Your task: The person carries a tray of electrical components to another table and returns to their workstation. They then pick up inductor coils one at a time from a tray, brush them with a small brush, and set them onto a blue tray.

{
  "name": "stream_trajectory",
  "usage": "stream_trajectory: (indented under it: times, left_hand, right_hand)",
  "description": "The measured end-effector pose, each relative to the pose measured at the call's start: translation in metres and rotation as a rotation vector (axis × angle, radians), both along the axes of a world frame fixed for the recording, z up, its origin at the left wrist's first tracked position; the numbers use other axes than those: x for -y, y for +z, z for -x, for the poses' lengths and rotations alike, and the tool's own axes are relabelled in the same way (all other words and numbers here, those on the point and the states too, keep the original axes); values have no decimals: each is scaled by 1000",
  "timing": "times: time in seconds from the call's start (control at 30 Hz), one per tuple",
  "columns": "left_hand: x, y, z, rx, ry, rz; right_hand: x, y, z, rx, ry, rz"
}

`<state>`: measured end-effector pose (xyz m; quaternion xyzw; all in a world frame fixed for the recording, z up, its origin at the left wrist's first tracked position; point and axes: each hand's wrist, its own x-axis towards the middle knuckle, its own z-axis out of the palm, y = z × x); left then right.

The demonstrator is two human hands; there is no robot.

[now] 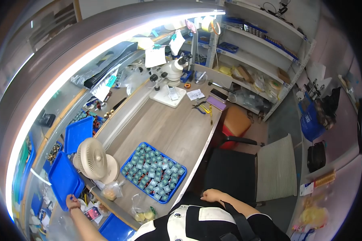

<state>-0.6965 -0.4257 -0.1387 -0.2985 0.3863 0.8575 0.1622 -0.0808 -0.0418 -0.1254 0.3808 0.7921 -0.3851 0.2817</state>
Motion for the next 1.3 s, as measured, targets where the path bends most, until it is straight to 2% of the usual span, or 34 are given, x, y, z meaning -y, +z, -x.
stream_trajectory:
  times: [0.03, 0.07, 0.2, 0.27, 0.4, 0.43, 0.5, 0.53, 0.57, 0.6, 0.7, 0.73, 0.77, 0.8, 0.87, 0.93, 1.07, 1.17, 1.23, 1.3]
  left_hand:
    - [-4, 1, 2, 55, 41, 101]
    - [-35, 46, -37, 13, 118, 152]
    - [-20, 44, -23, -57, 129, 144]
    - [-11, 44, -26, -190, 259, 34]
    - [10, 53, -61, -250, 338, -63]
    - [4, 68, -88, -254, 380, -70]
    - [-18, 106, -152, -366, 393, 106]
    - [-12, 105, -173, -334, 473, 124]
    - [0, 101, -202, -421, 415, 171]
    - [-7, 102, -235, -447, 506, 181]
    - [-67, 114, -352, -479, 750, 301]
    - [-59, 102, -379, -441, 734, 213]
    - [-75, 101, -412, -514, 712, 304]
    - [-128, 112, -435, -504, 894, 609]
    - [-149, 104, -471, -450, 1075, 939]
    - [-80, 52, -531, -422, 953, 359]
    - [-102, 38, -595, -321, 1085, 404]
    - [-115, 5, -613, -338, 1151, 467]
    - [-128, -25, -617, -336, 1172, 427]
    - [-136, -61, -625, -458, 1159, 291]
  right_hand:
    - [-3, 3, 3, 49, 6, 39]
    - [-5, 0, 2, 45, 17, 40]
    - [-26, -17, 1, -76, 88, -20]
    - [-41, -27, 4, -112, 153, -29]
    - [-87, -39, 25, -135, 304, 26]
    - [-103, -42, 32, -128, 367, 41]
    - [-140, -45, 51, -31, 505, 100]
    - [-161, -49, 58, -9, 548, 121]
    - [-183, -53, 65, 13, 591, 142]
    - [-205, -57, 71, 26, 637, 157]
    - [-276, -63, 85, 46, 758, 172]
    - [-295, -65, 88, 56, 789, 174]
    - [-312, -65, 90, 64, 815, 179]
    - [-328, -66, 93, 71, 839, 185]
    - [-354, -68, 94, 86, 870, 193]
    - [-375, -70, 93, 106, 886, 207]
    - [-401, -90, 88, 130, 891, 247]
    - [-414, -124, 76, 149, 886, 276]
    - [-421, -152, 65, 166, 878, 309]
    - [-429, -180, 52, 178, 872, 348]
